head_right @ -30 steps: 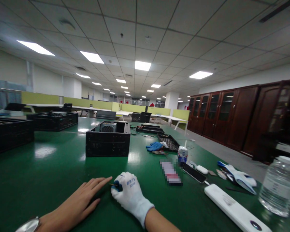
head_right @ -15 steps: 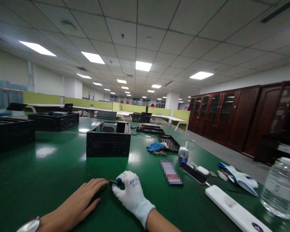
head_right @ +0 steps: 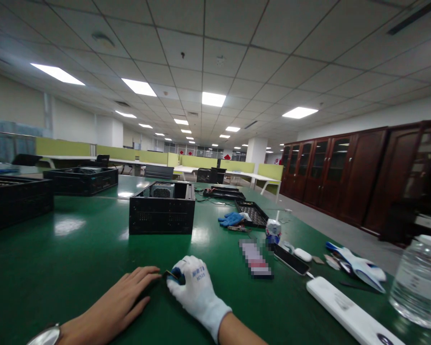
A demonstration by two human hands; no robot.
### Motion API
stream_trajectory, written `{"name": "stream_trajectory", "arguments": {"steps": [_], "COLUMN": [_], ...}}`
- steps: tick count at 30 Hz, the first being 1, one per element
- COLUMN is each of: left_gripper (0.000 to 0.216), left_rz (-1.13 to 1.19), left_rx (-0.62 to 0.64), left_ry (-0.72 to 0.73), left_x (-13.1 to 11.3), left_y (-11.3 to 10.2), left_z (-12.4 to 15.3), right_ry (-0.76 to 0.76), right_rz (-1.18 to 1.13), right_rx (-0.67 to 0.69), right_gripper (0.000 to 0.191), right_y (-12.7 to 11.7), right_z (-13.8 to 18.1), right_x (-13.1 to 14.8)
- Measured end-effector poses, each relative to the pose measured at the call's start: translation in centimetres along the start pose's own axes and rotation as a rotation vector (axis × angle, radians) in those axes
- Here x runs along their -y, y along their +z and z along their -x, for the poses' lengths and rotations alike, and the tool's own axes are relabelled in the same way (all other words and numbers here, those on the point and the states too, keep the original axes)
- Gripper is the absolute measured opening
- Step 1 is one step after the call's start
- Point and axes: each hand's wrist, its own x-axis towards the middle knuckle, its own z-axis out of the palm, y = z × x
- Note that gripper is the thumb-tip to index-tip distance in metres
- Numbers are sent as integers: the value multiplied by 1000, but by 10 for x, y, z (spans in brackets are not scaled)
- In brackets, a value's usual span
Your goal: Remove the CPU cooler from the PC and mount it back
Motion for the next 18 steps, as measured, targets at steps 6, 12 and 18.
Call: {"name": "stream_trajectory", "arguments": {"steps": [6,12,18], "left_gripper": [69,65,45], "left_rz": [-8,-32,-2], "left_rx": [0,-6,-35], "left_ry": [32,58,32], "left_x": [-3,-4,2], "left_y": [-2,-3,2], "left_z": [1,-1,0], "right_ry": [-17,8,-28], "right_rz": [31,33,27], "right_rx": [59,143,-74], "right_gripper": [12,12,9], "right_y": [2,1,5], "right_z": [1,-1,0], "right_x": [0,3,-2]}}
